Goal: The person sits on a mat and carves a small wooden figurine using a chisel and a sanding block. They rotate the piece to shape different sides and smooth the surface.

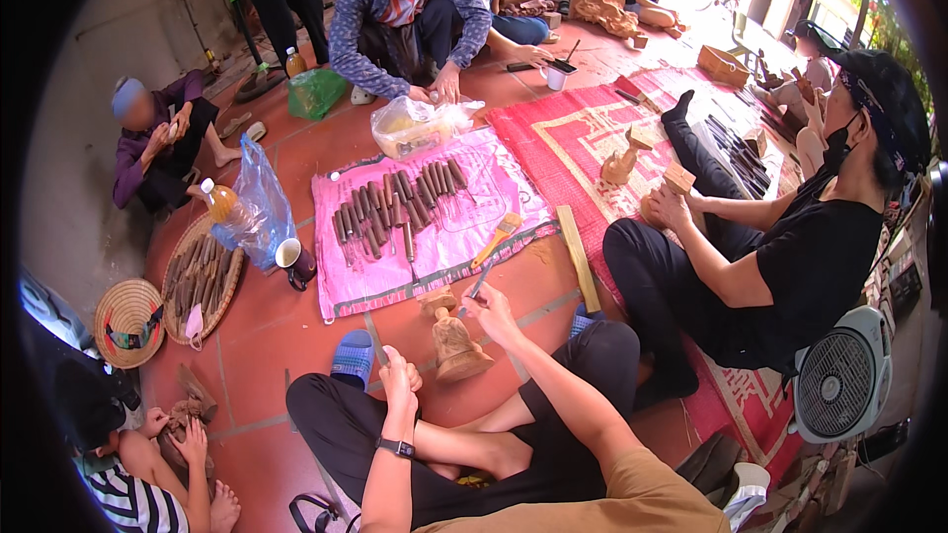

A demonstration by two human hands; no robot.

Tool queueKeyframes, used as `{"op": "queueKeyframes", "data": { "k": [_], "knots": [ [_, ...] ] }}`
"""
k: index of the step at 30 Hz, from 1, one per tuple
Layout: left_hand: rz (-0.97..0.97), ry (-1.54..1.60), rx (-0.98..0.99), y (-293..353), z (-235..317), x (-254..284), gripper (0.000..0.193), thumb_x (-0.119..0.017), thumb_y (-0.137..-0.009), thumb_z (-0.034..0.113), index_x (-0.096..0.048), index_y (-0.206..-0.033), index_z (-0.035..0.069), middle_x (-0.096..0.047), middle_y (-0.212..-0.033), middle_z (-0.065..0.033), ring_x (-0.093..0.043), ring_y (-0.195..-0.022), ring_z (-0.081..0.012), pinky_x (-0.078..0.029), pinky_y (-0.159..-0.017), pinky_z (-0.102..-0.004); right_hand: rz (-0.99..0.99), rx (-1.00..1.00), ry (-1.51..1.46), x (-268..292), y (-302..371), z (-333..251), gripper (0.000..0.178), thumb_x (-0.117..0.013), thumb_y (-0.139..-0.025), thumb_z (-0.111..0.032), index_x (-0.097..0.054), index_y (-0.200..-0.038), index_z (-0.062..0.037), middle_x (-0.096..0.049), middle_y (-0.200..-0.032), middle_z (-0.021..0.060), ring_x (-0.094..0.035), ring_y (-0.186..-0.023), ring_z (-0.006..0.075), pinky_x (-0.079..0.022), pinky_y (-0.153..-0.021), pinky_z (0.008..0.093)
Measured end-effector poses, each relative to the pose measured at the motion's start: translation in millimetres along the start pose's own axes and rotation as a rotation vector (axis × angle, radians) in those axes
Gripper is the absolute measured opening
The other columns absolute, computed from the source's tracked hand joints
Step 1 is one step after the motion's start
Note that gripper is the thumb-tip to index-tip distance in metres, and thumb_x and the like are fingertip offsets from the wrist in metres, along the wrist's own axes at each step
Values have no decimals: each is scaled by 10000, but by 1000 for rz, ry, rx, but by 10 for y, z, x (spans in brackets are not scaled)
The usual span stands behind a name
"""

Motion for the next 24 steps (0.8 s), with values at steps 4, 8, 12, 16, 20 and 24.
{"op": "queueKeyframes", "data": {
  "k": [4,8,12,16,20,24],
  "knots": [
    [-47,-1,18,-25,-54,21,589,-374,-995,565,-232,-555,201,-185,-427,65,-147,-326,-65,-119,-331,-253,4,-10,-24,12,3,10,64,-601,-922,-46,-579,-973,-14,-647,-880,40,-668,-842,123,-535,-699,263],
    [-130,-15,39,-29,-68,10,555,-372,-1003,542,-290,-589,181,-260,-462,49,-223,-362,-69,-193,-359,-255,5,-4,4,25,2,42,64,-608,-915,-42,-583,-966,-15,-648,-870,35,-661,-838,115,-530,-696,260],
    [-34,-20,-161,-98,-208,-99,419,-446,-1026,356,-450,-682,117,-350,-510,37,-310,-409,-69,-285,-404,-260,62,53,127,20,4,46,63,-634,-895,-53,-603,-932,-12,-642,-815,20,-626,-784,87,-492,-684,255],
    [-198,-212,-283,-82,-174,-90,257,-476,-1018,186,-551,-815,47,-398,-526,28,-378,-415,-89,-351,-425,-263,118,78,117,51,-2,50,72,-658,-878,-70,-620,-905,-15,-610,-747,-5,-546,-695,61,-432,-634,256],
    [-214,-121,40,-101,-124,90,373,-506,-1012,307,-571,-752,46,-468,-535,-9,-447,-428,-130,-431,-529,-241,105,45,85,67,20,-22,64,-655,-883,-75,-618,-900,-25,-576,-731,-28,-479,-656,46,-389,-593,247],
    [-111,-186,44,15,25,5,413,-570,-977,332,-622,-694,36,-602,-631,-64,-565,-528,-135,-459,-551,-256,82,9,-30,58,16,-12,57,-652,-887,-77,-616,-886,-33,-567,-738,-44,-468,-661,37,-375,-597,234]
  ]
}}
Point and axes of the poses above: each hand's wrist, its own y-axis away from the middle knuckle, its own x-axis out of the back of the hand, z = x × y, the point moved 3 cm from there along -y, towards the middle knuckle
